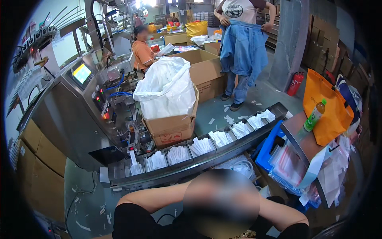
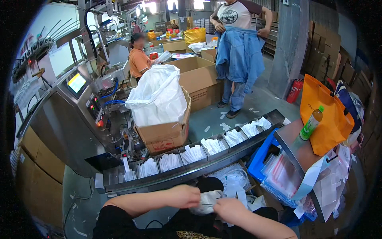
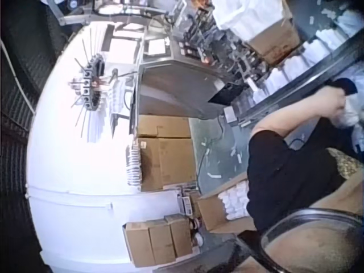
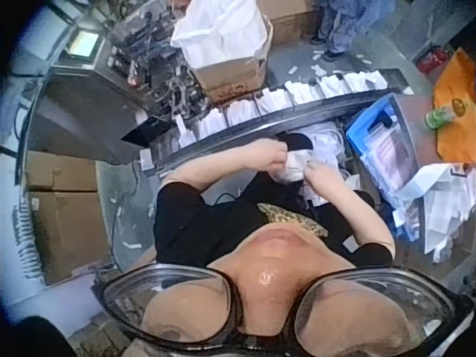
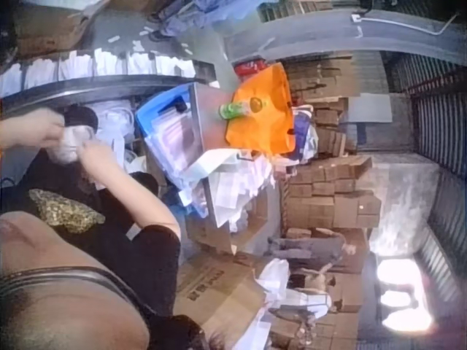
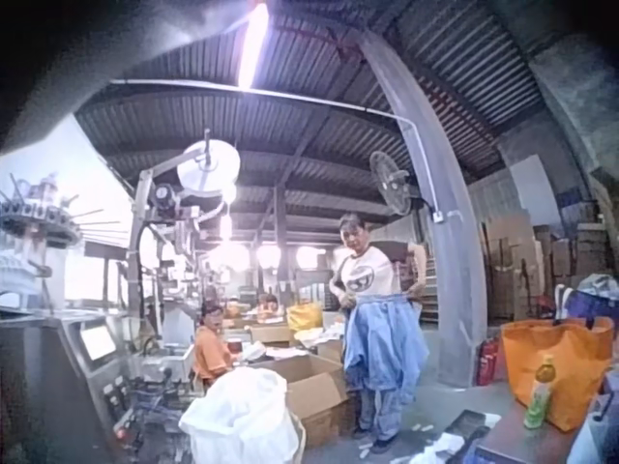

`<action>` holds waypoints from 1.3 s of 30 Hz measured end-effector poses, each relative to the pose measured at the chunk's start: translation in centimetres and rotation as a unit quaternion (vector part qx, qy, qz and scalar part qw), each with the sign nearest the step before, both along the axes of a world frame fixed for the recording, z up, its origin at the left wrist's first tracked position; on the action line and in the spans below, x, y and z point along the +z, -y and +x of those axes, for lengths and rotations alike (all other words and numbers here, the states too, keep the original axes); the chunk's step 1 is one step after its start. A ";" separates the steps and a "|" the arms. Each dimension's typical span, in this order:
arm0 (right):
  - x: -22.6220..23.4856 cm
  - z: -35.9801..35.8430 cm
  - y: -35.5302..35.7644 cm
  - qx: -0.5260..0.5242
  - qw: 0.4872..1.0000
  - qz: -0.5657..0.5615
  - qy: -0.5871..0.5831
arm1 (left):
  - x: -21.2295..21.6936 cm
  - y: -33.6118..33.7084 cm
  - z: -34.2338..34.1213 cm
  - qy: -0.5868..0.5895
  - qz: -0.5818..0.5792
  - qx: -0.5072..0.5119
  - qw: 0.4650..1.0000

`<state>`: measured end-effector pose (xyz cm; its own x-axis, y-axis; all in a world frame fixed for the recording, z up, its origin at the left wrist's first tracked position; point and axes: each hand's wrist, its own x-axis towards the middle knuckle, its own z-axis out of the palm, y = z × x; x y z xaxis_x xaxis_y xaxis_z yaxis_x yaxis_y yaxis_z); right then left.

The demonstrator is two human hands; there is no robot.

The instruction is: The person collects stacks of packaged floss picks from a sorting conveyor by hand, packs them into plastic bags, and places the filled bags into a cardboard box.

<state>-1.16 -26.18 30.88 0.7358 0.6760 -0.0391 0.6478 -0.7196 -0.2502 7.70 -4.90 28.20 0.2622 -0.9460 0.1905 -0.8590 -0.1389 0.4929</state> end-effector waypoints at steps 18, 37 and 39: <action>-3.7 -1.9 -2.7 0.054 0.998 -0.034 -0.024 | -0.5 0.2 -0.5 0.076 0.063 -0.071 0.993; -2.4 0.0 -0.2 -0.048 0.996 0.072 -0.027 | 2.0 -2.3 0.2 0.102 -0.028 -0.043 0.993; -0.2 -0.2 -0.4 -0.034 0.998 0.044 0.029 | 2.7 -1.8 0.2 0.102 -0.034 -0.035 0.994</action>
<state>-1.33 -25.76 30.64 0.7798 0.6229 0.0628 0.6131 -0.7393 -0.2784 7.91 -3.09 30.91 0.1448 -0.9440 0.2966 -0.9486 -0.0472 0.3130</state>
